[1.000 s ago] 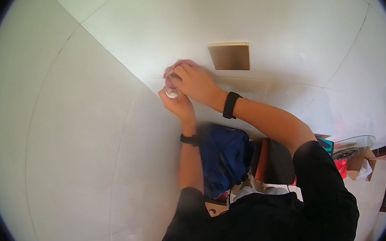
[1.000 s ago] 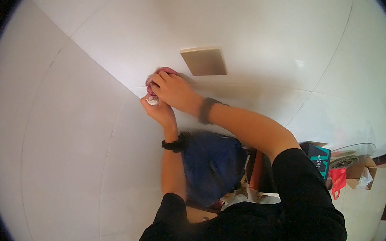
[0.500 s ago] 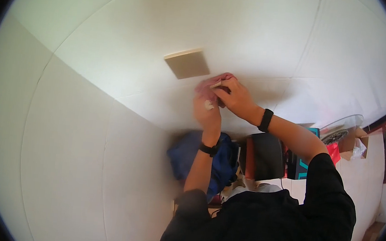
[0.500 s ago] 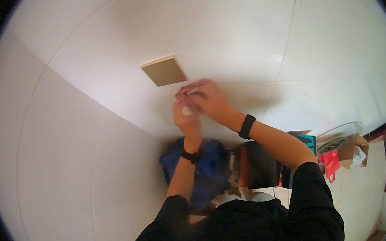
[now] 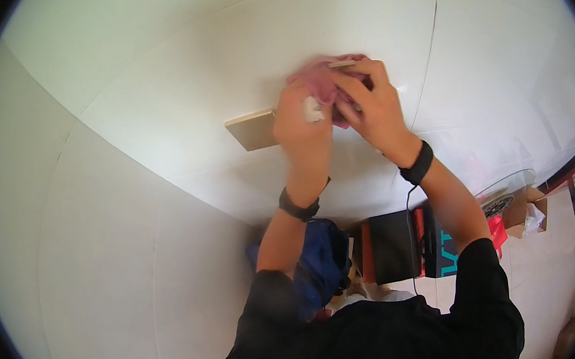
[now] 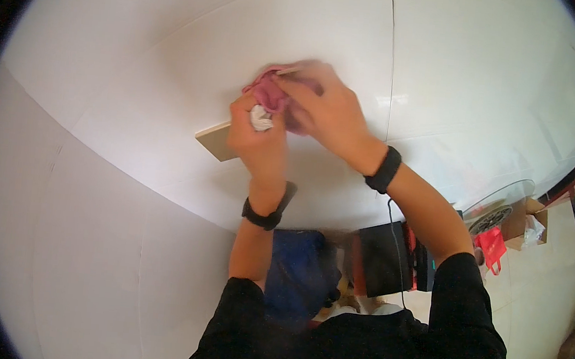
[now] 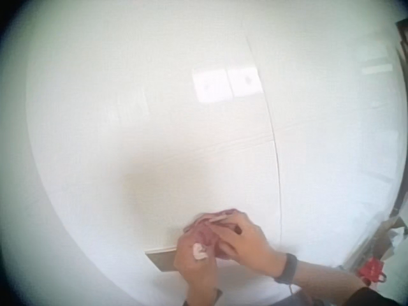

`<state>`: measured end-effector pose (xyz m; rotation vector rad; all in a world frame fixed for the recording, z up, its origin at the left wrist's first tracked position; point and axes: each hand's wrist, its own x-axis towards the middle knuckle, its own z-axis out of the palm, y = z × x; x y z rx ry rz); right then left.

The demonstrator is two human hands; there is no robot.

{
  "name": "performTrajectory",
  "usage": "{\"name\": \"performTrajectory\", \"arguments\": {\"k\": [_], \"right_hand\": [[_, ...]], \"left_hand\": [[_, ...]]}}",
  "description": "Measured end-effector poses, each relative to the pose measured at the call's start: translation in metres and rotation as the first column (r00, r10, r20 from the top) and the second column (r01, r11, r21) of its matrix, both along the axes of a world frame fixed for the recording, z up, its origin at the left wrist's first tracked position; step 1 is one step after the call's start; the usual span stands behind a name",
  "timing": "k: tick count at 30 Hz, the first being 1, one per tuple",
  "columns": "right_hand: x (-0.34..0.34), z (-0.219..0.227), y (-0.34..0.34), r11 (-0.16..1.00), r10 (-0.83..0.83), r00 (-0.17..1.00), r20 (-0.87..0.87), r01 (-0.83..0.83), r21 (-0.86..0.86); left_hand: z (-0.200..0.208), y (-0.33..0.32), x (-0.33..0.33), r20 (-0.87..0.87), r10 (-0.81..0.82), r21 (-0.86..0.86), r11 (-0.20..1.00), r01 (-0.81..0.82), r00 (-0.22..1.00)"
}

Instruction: The person applies a substance from a tube to a wall seam and wipes it with a cloth, then moves several cardboard boxes on the floor before returning to the wall seam with the cloth and tube.

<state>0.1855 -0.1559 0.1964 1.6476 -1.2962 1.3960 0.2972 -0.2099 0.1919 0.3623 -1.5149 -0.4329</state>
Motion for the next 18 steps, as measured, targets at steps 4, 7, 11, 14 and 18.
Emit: {"name": "performTrajectory", "arguments": {"k": [4,7,11,14,18], "right_hand": [[-0.021,-0.023,0.016,0.999,-0.034,0.998,0.055,0.035,-0.011],[-0.041,-0.071,0.021,0.989,-0.107,0.993,0.055,0.112,-0.096],[-0.045,-0.146,0.027,0.970,-0.204,0.966,0.161,0.222,-0.104],[-0.045,-0.173,0.034,0.972,-0.226,0.951,0.211,0.235,-0.018],[-0.046,-0.158,0.051,0.982,-0.188,0.961,0.202,0.176,0.074]], "left_hand": [[-0.018,0.005,-0.021,0.073,-0.046,-0.092,0.994,0.053,0.996],[-0.043,0.019,-0.032,0.164,-0.105,-0.092,0.988,0.121,0.981],[-0.087,0.024,-0.043,0.284,-0.103,-0.178,0.971,0.158,0.953],[-0.107,0.024,-0.042,0.320,-0.121,-0.199,0.961,0.192,0.940],[-0.111,0.026,-0.043,0.341,-0.098,-0.231,0.955,0.184,0.935]]}}
